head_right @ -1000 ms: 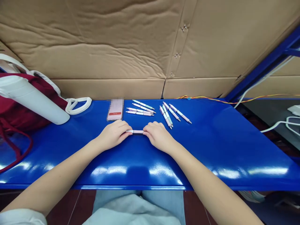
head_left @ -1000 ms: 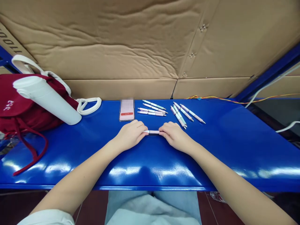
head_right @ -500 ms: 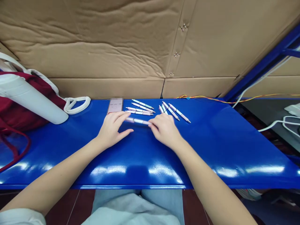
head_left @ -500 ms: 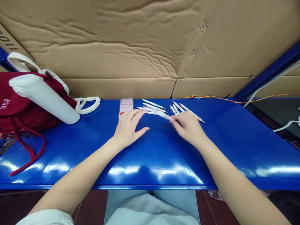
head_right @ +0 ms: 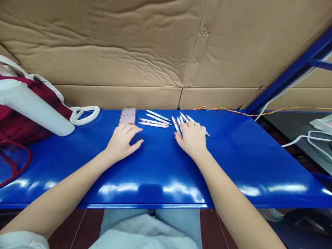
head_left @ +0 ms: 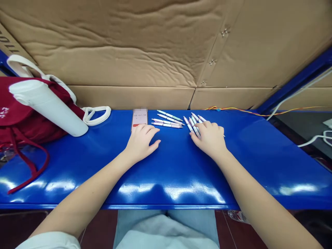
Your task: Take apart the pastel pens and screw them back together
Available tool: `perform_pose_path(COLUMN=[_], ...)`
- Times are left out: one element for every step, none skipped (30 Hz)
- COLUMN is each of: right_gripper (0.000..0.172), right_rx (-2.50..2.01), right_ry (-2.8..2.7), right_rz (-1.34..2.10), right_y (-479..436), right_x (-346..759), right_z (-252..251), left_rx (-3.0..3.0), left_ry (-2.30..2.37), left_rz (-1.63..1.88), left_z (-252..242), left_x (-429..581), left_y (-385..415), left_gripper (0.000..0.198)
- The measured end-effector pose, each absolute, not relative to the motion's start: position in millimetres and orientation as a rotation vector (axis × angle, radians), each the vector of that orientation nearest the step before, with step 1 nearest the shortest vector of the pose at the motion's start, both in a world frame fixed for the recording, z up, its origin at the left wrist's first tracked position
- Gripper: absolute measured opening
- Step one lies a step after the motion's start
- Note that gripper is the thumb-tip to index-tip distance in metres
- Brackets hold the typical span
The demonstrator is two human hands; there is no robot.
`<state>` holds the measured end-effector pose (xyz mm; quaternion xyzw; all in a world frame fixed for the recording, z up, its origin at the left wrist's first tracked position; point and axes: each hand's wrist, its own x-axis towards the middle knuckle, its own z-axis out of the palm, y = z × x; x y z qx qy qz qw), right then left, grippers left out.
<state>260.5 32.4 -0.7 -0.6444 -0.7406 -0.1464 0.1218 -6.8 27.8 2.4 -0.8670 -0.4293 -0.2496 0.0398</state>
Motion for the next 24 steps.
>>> perform_pose_path(right_gripper=[0.037,0.037,0.036,0.033,0.029,0.027,0.026,0.026,0.028,0.033,0.038,0.040,0.037,0.032,0.028,0.026,0.025,0.026,0.029,0.031,0.031,0.027,0.025,0.023], right_rx=[-1.783,-1.687,-1.607,-1.545,-1.502,-1.476,-1.465,-1.467,-1.483,-1.505,-1.522,-1.524,-1.514,-1.497,-1.476,-1.462,-1.461,-1.474,-1.492,-1.508,-1.522,-1.534,-1.542,-1.547], right_ry=[-2.211,-2.266,-2.315,-2.356,-2.380,-2.386,-2.379,-2.362,-2.337,-2.318,-2.316,-2.334,-2.356,-2.371,-2.375,-2.365,-2.343,-2.321,-2.309,-2.313,-2.323,-2.332,-2.341,-2.348], right_rz=[-0.438,-0.436,-0.426,-0.401,-0.364,-0.319,-0.275,-0.242,-0.229,-0.232,-0.242,-0.248,-0.249,-0.243,-0.236,-0.233,-0.239,-0.250,-0.263,-0.274,-0.284,-0.291,-0.292,-0.288], right_y=[35,37,38,40,41,41,41,41,41,41,41,42,42,42,43,43,43,42,42,42,41,41,40,39], right_x=[257,253,249,246,243,242,241,241,241,242,243,243,243,243,243,242,241,240,239,238,238,237,237,237], right_z=[-4,-8,-11,-14,-17,-18,-20,-21,-21,-22,-23,-23,-24,-24,-24,-23,-22,-22,-21,-20,-19,-19,-18,-18], left_rx=[-2.672,-2.690,-2.707,-2.723,-2.735,-2.744,-2.750,-2.754,-2.757,-2.760,-2.762,-2.762,-2.762,-2.761,-2.760,-2.757,-2.756,-2.755,-2.756,-2.759,-2.760,-2.761,-2.762,-2.761], left_ry=[-1.319,-1.317,-1.310,-1.301,-1.287,-1.273,-1.260,-1.251,-1.246,-1.244,-1.245,-1.246,-1.246,-1.248,-1.251,-1.258,-1.262,-1.264,-1.262,-1.258,-1.252,-1.248,-1.244,-1.243], left_rz=[-0.744,-0.725,-0.711,-0.701,-0.695,-0.692,-0.692,-0.692,-0.691,-0.691,-0.691,-0.691,-0.691,-0.688,-0.684,-0.679,-0.674,-0.670,-0.665,-0.660,-0.657,-0.652,-0.647,-0.641], left_z=[1,1,0,-1,-2,-3,-3,-3,-3,-3,-3,-2,-2,-2,-1,-1,-2,-2,-2,-3,-3,-4,-4,-4], left_x=[-7,-7,-7,-7,-6,-6,-6,-6,-6,-6,-6,-6,-5,-5,-5,-5,-5,-4,-4,-4,-4,-3,-3,-3], left_y=[29,29,30,30,30,30,30,30,30,30,30,29,29,29,29,29,29,29,29,29,29,29,29,29], left_gripper=[0.033,0.032,0.032,0.032,0.032,0.032,0.032,0.032,0.032,0.032,0.032,0.032,0.032,0.032,0.032,0.032,0.033,0.033,0.034,0.034,0.034,0.034,0.034,0.034])
